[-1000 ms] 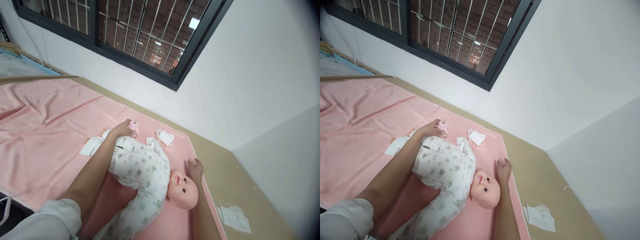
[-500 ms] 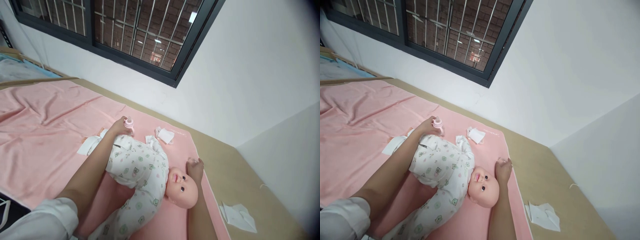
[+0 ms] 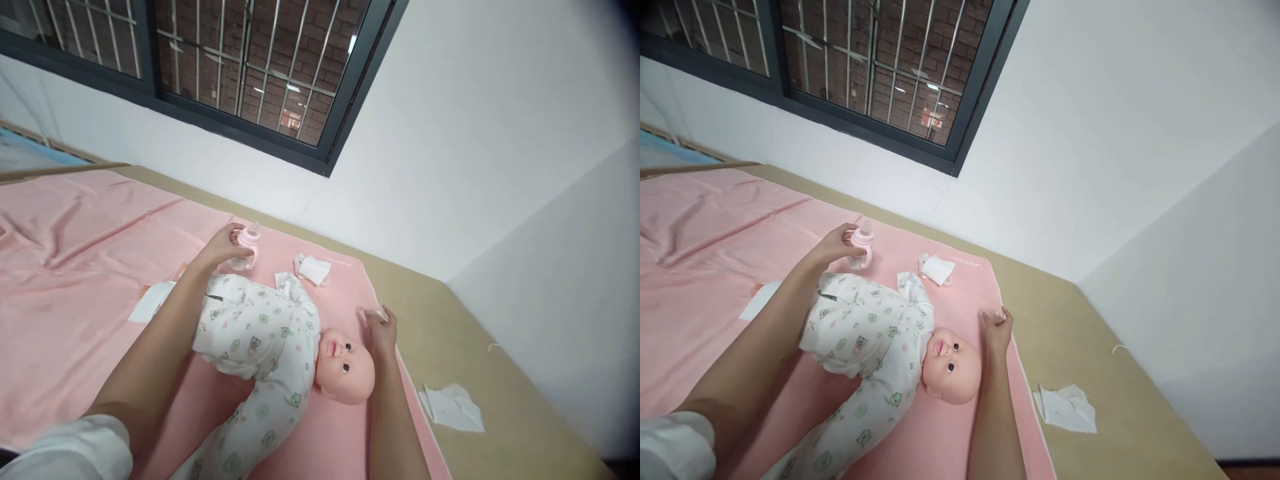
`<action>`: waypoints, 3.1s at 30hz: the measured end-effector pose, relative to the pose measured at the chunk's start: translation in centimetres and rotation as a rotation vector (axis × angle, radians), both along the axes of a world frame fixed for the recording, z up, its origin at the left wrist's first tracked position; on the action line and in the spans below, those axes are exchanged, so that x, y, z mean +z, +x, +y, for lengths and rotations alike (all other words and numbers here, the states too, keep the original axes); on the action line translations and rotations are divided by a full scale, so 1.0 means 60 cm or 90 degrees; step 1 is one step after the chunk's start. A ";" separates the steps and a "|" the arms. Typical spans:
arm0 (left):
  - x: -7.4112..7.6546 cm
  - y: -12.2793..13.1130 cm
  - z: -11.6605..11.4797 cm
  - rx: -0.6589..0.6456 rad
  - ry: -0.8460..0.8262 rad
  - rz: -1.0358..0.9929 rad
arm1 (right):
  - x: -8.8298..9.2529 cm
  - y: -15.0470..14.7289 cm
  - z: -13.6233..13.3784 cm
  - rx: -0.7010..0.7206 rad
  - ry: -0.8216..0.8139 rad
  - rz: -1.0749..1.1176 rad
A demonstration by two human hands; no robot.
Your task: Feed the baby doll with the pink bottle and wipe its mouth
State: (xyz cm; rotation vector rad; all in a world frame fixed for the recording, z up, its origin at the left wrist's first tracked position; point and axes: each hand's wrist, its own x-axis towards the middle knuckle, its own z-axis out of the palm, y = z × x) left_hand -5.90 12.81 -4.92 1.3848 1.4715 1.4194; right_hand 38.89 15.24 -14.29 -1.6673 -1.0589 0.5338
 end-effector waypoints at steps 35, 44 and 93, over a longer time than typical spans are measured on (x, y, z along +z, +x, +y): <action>0.128 0.180 -0.179 -0.329 0.088 0.296 | 0.266 -0.227 -0.221 0.588 0.216 0.042; 0.134 0.178 -0.184 -0.349 0.097 0.293 | 0.265 -0.226 -0.221 0.607 0.223 0.039; 0.140 0.160 -0.192 -0.276 0.122 0.412 | 0.249 -0.192 -0.169 0.453 0.285 0.051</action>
